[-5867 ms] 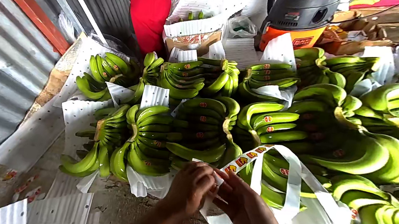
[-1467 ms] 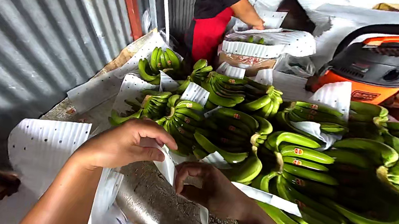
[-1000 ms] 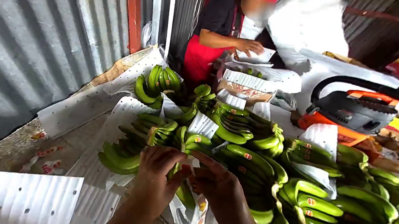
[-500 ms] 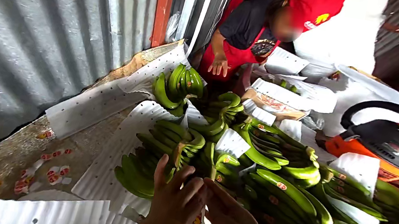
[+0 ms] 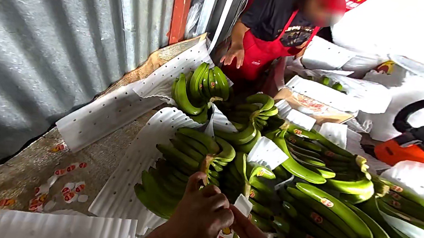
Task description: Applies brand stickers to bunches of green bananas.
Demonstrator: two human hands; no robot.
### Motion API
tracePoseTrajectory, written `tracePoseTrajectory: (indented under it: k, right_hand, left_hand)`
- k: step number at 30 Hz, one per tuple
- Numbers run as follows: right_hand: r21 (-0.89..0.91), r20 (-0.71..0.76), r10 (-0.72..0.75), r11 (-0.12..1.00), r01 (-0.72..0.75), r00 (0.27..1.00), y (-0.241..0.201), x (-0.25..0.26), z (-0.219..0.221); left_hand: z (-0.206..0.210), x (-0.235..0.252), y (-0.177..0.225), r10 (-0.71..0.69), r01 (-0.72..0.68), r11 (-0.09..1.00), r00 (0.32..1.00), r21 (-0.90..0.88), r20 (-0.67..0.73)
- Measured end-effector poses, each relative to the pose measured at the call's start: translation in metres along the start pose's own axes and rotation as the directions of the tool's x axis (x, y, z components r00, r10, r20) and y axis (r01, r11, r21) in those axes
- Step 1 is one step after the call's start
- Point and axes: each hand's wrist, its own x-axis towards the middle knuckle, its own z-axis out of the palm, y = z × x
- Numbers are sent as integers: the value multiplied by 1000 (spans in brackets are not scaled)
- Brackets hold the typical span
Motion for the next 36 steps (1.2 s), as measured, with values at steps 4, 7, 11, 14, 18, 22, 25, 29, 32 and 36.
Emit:
tracePoseTrajectory:
  k: [4, 7, 11, 14, 18, 22, 25, 29, 32, 36]
  right_hand:
    - [302, 14, 188, 936, -183, 982, 2, 4, -11]
    - [433, 11, 231, 876, -213, 973, 5, 7, -20]
    - [431, -116, 248, 885, -176, 962, 6, 16, -38]
    - [405, -135, 229, 901, -157, 964, 5, 22, -42]
    - [439, -163, 244, 886, -152, 956, -1, 28, -29]
    - [461, -101, 216, 875, -146, 971, 3, 31, -25]
    - [488, -48, 200, 860, -152, 979, 4, 32, -23]
    - [545, -62, 285, 812, -207, 957, 8, 37, -18]
    - [494, -250, 291, 859, -136, 924, 12, 39, -24]
    - [444, -450, 229, 896, -7, 863, 10, 37, -36]
  left_hand:
    - [5, -3, -4, 99, -98, 995, 995, 6, -30]
    - [12, -4, -13, 134, -136, 990, 990, -48, -50]
    - [13, 13, -37, -33, 35, 957, 999, -287, 12]
    - [8, 31, -41, 25, 11, 967, 990, -256, 136]
    - [20, 40, -35, 139, -117, 984, 976, -135, 165]
    - [23, 35, -34, 154, -148, 987, 984, -69, 93]
    - [26, 23, -32, 141, -141, 988, 990, -59, -11]
    - [30, 11, -39, 132, -139, 980, 990, -140, -55]
    - [18, 22, -59, -291, 312, 860, 950, -404, 114]
    - [32, 48, -149, -765, 924, 330, 380, -190, 520]
